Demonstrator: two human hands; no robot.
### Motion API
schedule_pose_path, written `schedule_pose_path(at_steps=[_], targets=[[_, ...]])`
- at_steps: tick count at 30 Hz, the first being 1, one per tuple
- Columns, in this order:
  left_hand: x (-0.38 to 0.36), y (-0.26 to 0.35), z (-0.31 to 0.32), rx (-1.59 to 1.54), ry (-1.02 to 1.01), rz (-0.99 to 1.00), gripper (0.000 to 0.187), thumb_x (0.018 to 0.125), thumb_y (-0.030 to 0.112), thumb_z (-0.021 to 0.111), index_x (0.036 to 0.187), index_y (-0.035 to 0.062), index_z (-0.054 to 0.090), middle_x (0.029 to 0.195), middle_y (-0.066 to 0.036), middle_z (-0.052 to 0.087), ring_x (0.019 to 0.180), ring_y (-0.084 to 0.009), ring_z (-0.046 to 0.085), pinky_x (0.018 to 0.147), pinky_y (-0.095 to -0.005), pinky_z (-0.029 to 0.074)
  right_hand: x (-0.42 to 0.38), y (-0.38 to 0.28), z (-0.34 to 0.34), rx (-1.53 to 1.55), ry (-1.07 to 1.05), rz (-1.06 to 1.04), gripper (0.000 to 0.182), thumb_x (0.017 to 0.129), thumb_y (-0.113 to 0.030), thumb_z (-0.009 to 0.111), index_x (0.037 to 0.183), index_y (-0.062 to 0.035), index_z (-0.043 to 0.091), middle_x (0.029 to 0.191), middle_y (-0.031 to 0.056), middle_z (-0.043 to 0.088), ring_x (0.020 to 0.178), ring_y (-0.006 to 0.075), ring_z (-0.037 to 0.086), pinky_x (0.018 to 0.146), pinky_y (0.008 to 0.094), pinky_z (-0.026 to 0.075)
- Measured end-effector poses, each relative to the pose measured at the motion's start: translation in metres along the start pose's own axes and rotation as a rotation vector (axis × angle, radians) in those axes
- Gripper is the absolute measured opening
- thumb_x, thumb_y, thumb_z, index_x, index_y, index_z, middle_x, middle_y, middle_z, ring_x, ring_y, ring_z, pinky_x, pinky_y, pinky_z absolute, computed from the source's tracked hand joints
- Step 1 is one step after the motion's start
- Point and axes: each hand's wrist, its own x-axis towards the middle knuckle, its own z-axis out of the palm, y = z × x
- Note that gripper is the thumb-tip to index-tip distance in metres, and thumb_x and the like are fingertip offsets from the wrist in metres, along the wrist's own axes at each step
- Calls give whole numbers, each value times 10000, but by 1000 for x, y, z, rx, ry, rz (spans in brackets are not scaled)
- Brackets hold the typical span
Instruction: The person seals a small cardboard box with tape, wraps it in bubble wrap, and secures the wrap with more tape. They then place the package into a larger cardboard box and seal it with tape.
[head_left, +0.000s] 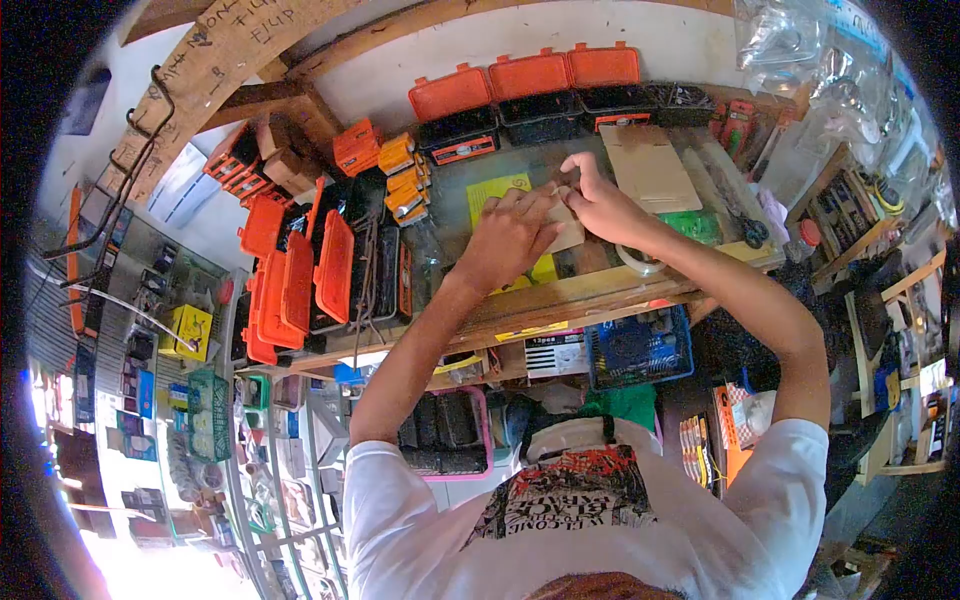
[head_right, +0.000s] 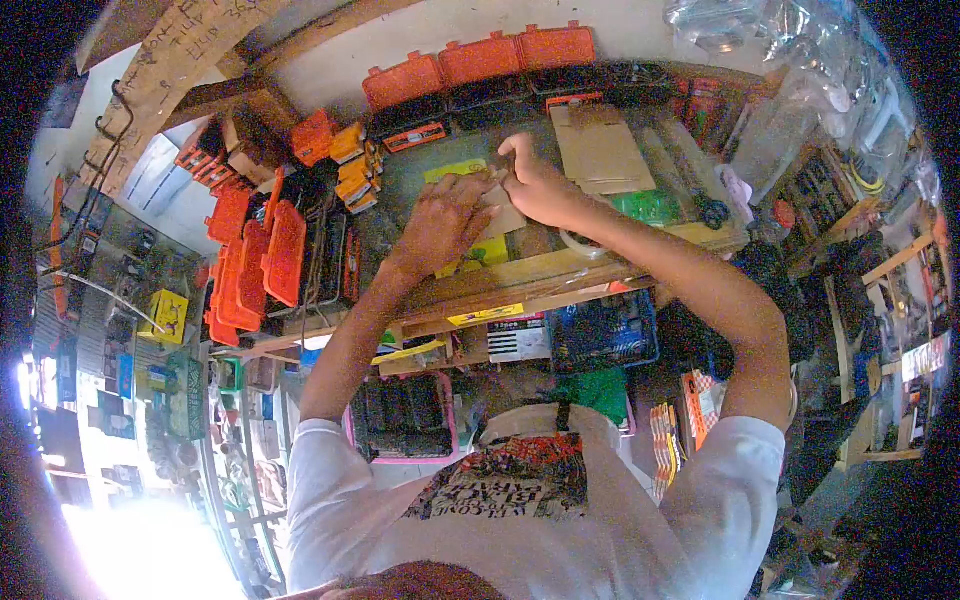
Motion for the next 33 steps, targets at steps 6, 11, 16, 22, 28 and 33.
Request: schedule_pose_path(at_steps=[6, 11, 16, 22, 28, 33], targets=[[-3, -5, 9, 58, 26, 11, 428, 979, 319, 594, 1333, 84, 543, 1329, -135, 611, 1140, -361, 581, 946, -512, 476, 1, 3, 4, -10, -25, -54, 382, 934, 28, 515, 1260, -29, 326, 951, 222, 544, 882, 364, 626, 809, 453, 470], [-1, -3, 5, 89, 21, 13, 463, 968, 334, 602, 1348, 76, 538, 1327, -115, 614, 1102, -338, 601, 897, -510, 490, 3, 11, 10, 17, 18, -201, 404, 921, 46, 497, 1272, -48, 322, 913, 215, 528, 805, 393, 612, 752, 476, 461], [3, -10, 9, 37, 30, 53, 440, 960, 318, 617, 1328, 88, 546, 1276, -135, 633, 1054, -351, 614, 880, -515, 487, -1, 6, 7, -59, 38, -215, 348, 967, 17, 479, 1262, -97, 336, 902, 141, 558, 743, 217, 560, 701, 382, 460], [4, -5, 1, 76, -12, 63, 438, 986, 301, 592, 1381, 117, 544, 1327, -148, 618, 1140, -346, 608, 939, -498, 481, -11, -6, -30, 137, 9, 82, 281, 1044, -233, 524, 1242, -119, 360, 927, 63, 569, 782, 160, 559, 689, 335, 456], [4, -1, -9, 127, -52, 85, 448, 971, 305, 613, 1393, 159, 573, 1407, -147, 575, 1220, -347, 577, 982, -495, 465, -66, -29, -130, 140, 121, 37, 243, 1079, -320, 483, 1227, -133, 530, 923, -7, 575, 815, 76, 533, 640, 273, 430], [8, -4, -15, 103, -58, 109, 469, 932, 293, 660, 1374, 150, 595, 1393, -173, 570, 1244, -360, 558, 995, -494, 457, -112, 13, -184, -108, 111, 150, 185, 1039, -243, 559, 1135, -94, 612, 914, -4, 613, 802, 106, 569, 641, 296, 456]])
